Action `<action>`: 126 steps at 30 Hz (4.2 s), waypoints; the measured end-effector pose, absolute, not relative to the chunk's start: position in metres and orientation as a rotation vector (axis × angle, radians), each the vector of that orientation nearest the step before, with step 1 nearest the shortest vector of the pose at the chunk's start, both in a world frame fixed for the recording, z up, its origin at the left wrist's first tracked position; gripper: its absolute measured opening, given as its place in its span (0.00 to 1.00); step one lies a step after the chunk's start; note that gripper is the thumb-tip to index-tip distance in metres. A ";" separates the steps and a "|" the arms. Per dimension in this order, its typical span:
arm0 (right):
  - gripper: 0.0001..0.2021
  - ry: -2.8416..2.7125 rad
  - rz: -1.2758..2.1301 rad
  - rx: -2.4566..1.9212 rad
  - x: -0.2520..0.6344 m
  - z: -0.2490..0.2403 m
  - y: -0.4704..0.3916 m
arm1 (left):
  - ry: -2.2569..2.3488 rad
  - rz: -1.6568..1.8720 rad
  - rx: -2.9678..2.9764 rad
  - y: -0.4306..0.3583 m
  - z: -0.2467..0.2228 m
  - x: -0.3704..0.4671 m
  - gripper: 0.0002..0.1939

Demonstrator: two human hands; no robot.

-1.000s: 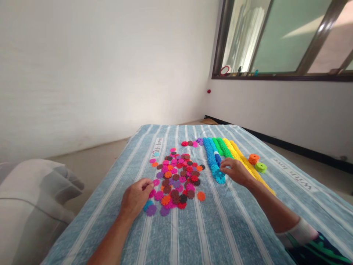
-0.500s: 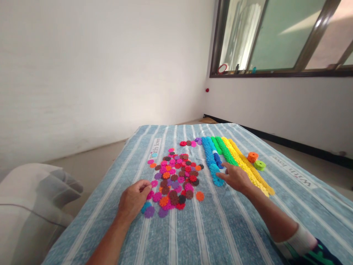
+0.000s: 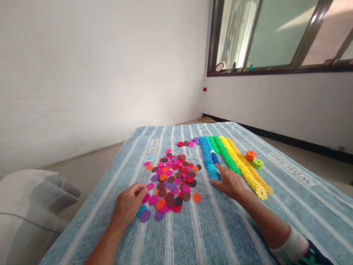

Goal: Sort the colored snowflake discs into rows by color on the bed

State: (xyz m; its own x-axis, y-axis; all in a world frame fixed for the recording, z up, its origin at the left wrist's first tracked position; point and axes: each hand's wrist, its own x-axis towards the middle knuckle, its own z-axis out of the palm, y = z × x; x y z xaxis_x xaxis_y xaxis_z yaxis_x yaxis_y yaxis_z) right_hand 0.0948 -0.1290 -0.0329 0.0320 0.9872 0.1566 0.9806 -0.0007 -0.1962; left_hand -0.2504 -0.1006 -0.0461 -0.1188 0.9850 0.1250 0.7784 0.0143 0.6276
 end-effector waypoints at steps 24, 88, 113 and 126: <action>0.12 -2.093 -0.117 -1.318 0.082 -0.060 -0.144 | 1.815 0.966 1.750 -0.116 -0.044 -0.241 0.12; 0.09 -1.814 0.699 -1.034 0.030 -0.053 -0.166 | 1.226 0.423 2.019 -0.132 0.003 -0.141 0.06; 0.06 -1.837 0.760 -1.140 0.037 -0.062 -0.161 | 1.496 0.536 2.622 -0.093 -0.032 -0.197 0.09; 0.07 -1.866 0.818 -1.145 0.039 -0.060 -0.163 | 1.577 0.516 2.677 -0.100 -0.031 -0.192 0.09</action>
State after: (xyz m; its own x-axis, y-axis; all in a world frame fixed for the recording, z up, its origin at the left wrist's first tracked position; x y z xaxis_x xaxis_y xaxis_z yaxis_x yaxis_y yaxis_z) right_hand 0.0389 -0.1633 -0.0597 -0.2871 0.9146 0.2847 0.4104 0.3860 -0.8262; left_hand -0.1917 -0.0997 -0.0306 0.4449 0.8500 0.2821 0.8525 -0.4985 0.1575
